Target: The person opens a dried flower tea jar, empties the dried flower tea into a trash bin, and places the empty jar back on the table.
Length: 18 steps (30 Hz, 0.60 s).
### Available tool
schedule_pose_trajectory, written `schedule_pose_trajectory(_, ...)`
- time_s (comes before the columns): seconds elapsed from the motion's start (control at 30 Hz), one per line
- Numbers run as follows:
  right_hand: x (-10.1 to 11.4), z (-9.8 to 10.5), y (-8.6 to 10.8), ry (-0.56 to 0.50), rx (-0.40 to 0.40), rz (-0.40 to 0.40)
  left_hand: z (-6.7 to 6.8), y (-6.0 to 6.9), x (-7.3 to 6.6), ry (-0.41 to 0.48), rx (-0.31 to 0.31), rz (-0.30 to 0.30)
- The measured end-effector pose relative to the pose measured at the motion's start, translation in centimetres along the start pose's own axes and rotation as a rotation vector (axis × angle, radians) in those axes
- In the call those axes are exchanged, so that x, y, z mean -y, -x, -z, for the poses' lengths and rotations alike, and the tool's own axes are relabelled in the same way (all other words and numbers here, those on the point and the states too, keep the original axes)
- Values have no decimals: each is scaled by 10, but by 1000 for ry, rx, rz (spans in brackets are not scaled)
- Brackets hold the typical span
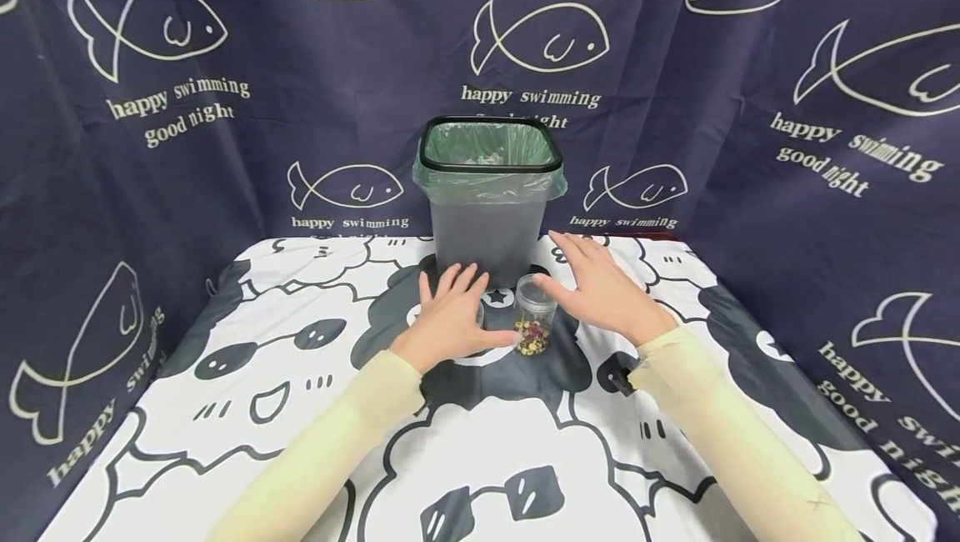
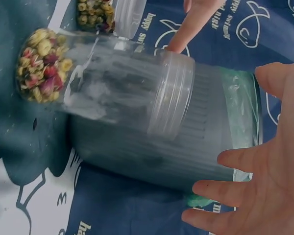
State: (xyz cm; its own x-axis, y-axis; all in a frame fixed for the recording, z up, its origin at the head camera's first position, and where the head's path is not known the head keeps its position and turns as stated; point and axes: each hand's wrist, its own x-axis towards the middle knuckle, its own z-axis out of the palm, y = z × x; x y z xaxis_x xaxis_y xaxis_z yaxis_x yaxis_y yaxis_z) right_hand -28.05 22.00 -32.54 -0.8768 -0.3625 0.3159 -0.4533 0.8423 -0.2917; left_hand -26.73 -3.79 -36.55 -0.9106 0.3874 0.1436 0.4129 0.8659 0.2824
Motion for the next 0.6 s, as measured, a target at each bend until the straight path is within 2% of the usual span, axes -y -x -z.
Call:
schedule_pose_trajectory(0.2, 8, -2, -5, -20, 15, 6, -10, -10, -17, -16, 18, 9)
schedule_pose_trajectory(0.43, 14, -6, -6, -6, 43, -2, -23, -19, -28, 58, 5, 22)
schedule_pose_trajectory(0.6, 17, -11, -8, 17, 64, -8, -30, -23, -34, 100, -20, 56)
